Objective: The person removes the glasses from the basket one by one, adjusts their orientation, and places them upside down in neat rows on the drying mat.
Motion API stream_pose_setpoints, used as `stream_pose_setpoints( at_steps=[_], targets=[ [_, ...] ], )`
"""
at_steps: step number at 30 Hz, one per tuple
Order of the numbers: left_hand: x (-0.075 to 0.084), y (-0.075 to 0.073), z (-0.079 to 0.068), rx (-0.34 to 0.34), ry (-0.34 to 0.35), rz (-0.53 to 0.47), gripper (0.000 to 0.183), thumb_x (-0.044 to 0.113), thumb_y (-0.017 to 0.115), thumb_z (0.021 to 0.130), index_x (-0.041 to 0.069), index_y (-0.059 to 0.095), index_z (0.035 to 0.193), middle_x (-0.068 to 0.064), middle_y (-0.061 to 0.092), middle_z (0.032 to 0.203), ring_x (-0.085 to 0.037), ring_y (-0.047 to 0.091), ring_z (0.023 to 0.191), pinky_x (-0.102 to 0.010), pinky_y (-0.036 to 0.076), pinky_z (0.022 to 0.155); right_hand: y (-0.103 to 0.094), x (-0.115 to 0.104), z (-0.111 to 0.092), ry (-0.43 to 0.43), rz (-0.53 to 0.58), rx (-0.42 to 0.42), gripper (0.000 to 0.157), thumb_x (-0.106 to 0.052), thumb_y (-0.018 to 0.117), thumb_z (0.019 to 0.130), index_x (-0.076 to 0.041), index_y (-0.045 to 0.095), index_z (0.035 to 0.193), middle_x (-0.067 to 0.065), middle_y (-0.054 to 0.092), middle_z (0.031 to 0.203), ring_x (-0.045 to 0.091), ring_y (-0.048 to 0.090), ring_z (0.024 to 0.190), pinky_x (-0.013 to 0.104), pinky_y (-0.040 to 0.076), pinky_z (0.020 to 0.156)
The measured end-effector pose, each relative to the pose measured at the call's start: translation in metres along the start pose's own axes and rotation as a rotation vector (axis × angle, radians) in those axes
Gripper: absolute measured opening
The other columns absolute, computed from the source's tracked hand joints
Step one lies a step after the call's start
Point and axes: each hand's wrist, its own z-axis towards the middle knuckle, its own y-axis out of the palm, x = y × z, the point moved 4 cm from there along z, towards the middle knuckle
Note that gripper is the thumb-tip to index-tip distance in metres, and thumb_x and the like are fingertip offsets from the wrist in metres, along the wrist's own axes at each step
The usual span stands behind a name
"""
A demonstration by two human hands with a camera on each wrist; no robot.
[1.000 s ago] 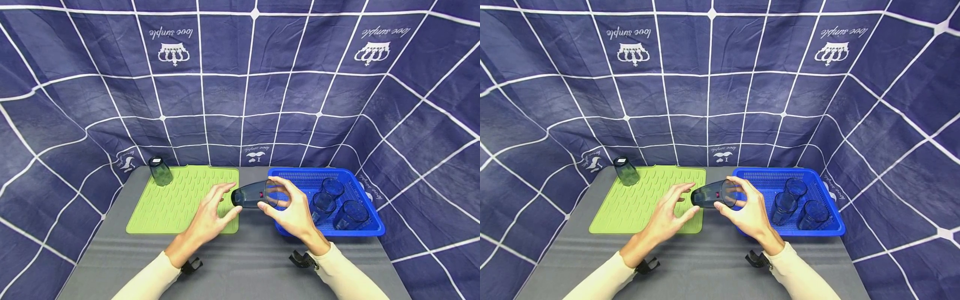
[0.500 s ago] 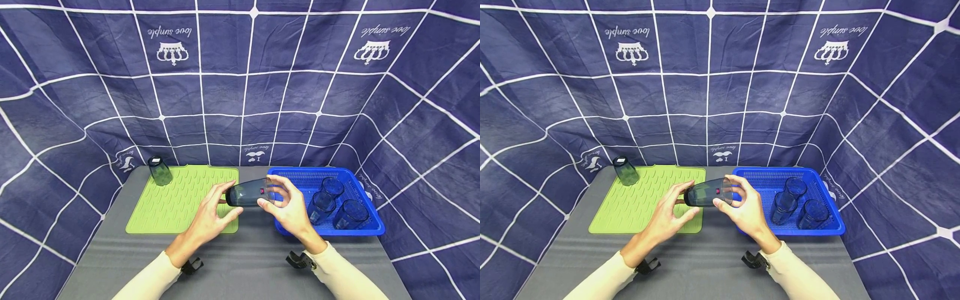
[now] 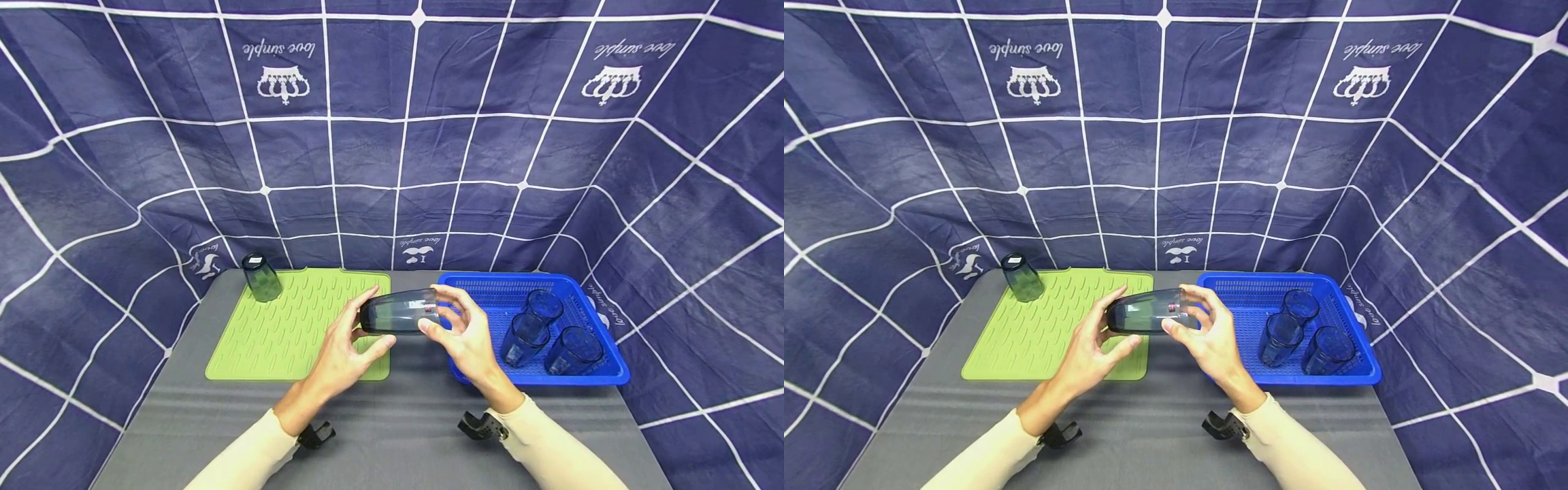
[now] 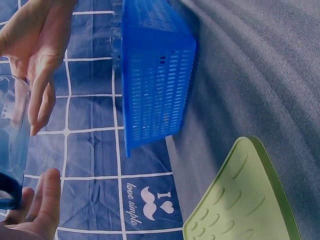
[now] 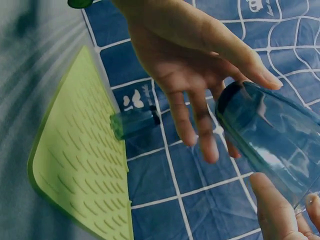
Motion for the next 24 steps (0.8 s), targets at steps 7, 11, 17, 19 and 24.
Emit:
stream_pose_setpoints(
  at_steps=[7,11,17,19,24],
  targets=[
    [0.0,0.001,0.006,0.038,-0.032,-0.168,0.088,0.002,0.09,0.1,0.019,0.048,0.176,-0.018,0.061,0.167,-0.019,0.077,0.131,-0.037,0.073,0.1,0.007,0.005,0.005,-0.005,0.024,0.037,0.069,0.008,0.081,0.09,0.009,0.061,0.156,0.004,0.074,0.137,0.012,0.081,0.115,0.023,0.068,0.099],
    [-0.002,0.001,0.011,0.073,-0.038,-0.23,0.083,-0.002,0.086,0.101,0.015,0.05,0.174,-0.02,0.063,0.162,-0.017,0.078,0.127,-0.035,0.072,0.098,0.012,0.01,0.009,0.008,0.049,0.06,0.069,0.008,0.08,0.09,0.01,0.06,0.156,0.002,0.073,0.137,0.01,0.079,0.114,0.024,0.068,0.099],
    [-0.006,0.003,0.02,0.11,-0.058,-0.317,0.081,-0.006,0.082,0.103,0.009,0.048,0.174,-0.022,0.057,0.167,-0.016,0.074,0.132,-0.028,0.068,0.107,0.017,0.019,0.014,0.086,0.126,0.107,0.07,0.007,0.079,0.091,0.008,0.058,0.158,0.001,0.072,0.131,0.008,0.08,0.1,0.027,0.072,0.078],
    [-0.007,0.004,0.022,0.125,-0.068,-0.326,0.081,-0.006,0.082,0.103,0.011,0.048,0.175,-0.021,0.055,0.168,-0.016,0.072,0.135,-0.027,0.066,0.11,0.018,0.021,0.015,0.102,0.144,0.123,0.069,0.006,0.078,0.092,0.006,0.058,0.157,0.0,0.073,0.129,0.007,0.08,0.098,0.026,0.07,0.074],
    [-0.008,0.007,0.026,0.178,-0.093,-0.352,0.082,-0.005,0.081,0.105,0.015,0.047,0.176,-0.016,0.058,0.162,-0.017,0.072,0.134,-0.027,0.065,0.112,0.024,0.024,0.018,0.114,0.233,0.13,0.062,0.005,0.075,0.094,0.005,0.057,0.154,0.0,0.073,0.128,0.008,0.08,0.099,0.025,0.071,0.074]
  ],
)
